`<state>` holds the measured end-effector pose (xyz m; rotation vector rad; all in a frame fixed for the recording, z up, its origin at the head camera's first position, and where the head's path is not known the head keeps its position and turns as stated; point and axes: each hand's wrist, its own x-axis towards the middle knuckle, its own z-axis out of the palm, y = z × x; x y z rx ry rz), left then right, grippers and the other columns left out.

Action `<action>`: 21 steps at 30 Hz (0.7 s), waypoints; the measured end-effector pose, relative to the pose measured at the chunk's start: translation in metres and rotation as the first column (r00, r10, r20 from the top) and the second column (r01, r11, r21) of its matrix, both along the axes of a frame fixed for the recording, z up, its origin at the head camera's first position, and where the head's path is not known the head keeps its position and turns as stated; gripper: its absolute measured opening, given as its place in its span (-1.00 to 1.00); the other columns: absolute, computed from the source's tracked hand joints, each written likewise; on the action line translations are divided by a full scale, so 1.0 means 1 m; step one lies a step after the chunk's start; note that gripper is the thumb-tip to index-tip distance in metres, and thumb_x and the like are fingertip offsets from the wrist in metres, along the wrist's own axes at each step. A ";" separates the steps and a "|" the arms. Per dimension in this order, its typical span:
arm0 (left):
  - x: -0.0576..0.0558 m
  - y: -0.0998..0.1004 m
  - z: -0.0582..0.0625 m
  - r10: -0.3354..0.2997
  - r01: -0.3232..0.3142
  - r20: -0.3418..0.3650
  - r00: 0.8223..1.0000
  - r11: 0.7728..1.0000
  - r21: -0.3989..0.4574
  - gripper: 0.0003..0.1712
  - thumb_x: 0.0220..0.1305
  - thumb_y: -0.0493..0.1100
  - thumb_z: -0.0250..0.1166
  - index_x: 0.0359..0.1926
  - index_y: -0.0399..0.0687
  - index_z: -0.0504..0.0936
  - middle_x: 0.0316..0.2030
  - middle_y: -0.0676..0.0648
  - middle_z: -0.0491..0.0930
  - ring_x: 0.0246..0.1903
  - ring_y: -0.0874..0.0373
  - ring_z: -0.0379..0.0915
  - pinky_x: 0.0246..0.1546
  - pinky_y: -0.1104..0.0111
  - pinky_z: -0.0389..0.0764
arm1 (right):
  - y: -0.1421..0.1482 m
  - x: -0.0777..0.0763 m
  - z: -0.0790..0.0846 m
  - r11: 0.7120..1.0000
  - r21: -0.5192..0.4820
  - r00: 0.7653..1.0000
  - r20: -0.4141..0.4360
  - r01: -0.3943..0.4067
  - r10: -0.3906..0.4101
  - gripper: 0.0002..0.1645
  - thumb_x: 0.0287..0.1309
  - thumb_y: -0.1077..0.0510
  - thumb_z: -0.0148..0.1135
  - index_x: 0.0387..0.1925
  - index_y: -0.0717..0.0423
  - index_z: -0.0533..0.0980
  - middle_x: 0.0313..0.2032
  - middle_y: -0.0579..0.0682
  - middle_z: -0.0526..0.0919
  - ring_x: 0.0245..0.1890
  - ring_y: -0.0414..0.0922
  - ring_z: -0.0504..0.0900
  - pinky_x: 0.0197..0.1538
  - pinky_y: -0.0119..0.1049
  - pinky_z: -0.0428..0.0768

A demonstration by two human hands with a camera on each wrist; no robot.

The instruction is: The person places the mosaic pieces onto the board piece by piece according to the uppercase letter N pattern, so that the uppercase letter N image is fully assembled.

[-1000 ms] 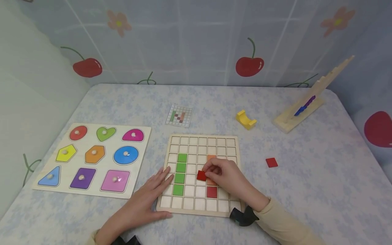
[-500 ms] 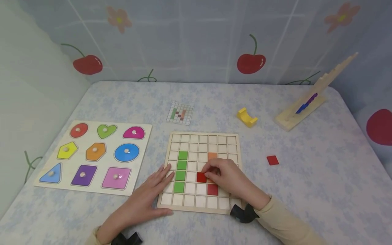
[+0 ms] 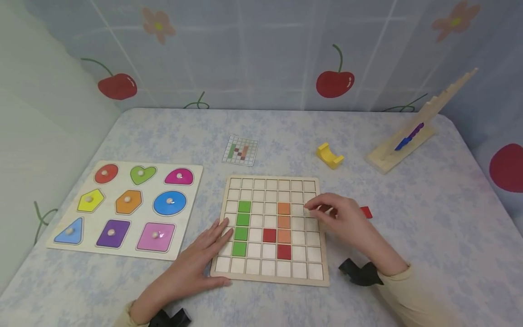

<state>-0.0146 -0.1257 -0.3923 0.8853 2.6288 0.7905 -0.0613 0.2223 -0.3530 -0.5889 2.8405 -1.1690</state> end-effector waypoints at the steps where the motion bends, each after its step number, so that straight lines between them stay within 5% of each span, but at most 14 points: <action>1: 0.000 0.000 0.000 -0.001 0.001 -0.003 1.000 1.000 0.000 0.14 -0.04 0.28 0.38 0.44 -0.09 0.06 0.45 0.01 -0.20 0.40 0.12 -0.42 0.32 0.12 -0.06 | 0.011 0.001 0.001 0.999 0.027 1.000 -0.002 0.029 -0.029 -0.76 0.08 0.37 0.28 -0.19 0.08 0.61 -0.24 -0.12 0.62 -0.37 -0.26 0.51 -0.42 -0.38 0.52; 8: 0.001 -0.001 0.000 0.003 -0.003 0.001 1.000 1.000 -0.022 0.15 -0.05 0.28 0.39 0.44 -0.08 0.06 0.45 0.03 -0.22 0.39 0.15 -0.44 0.32 0.15 -0.06 | 0.080 0.007 -0.009 0.969 0.166 0.978 0.069 0.184 -0.198 -0.66 0.12 0.27 0.29 -0.03 0.16 0.55 -0.15 0.12 0.57 -0.35 -0.21 0.47 -0.45 -0.42 0.50; 13: 0.002 -0.002 0.001 0.012 -0.011 0.028 1.000 0.999 -0.043 0.15 -0.05 0.30 0.38 0.44 -0.04 0.04 0.45 0.06 -0.24 0.39 0.17 -0.46 0.32 0.17 -0.09 | 0.097 0.005 -0.025 0.962 0.172 0.960 0.146 0.212 -0.237 -0.60 0.12 0.21 0.30 0.01 0.24 0.52 -0.16 0.18 0.53 -0.36 -0.13 0.45 -0.46 -0.41 0.50; 21: 0.001 0.000 0.002 0.009 -0.007 0.025 1.000 0.999 -0.049 0.16 -0.06 0.30 0.38 0.45 -0.04 0.03 0.45 0.07 -0.26 0.39 0.19 -0.48 0.33 0.20 -0.11 | 0.099 0.004 -0.036 0.963 0.198 0.984 -0.029 0.180 -0.178 -0.66 -0.12 0.41 0.40 -0.21 0.18 0.57 -0.40 -0.03 0.41 -0.50 -0.23 0.33 -0.52 -0.44 0.40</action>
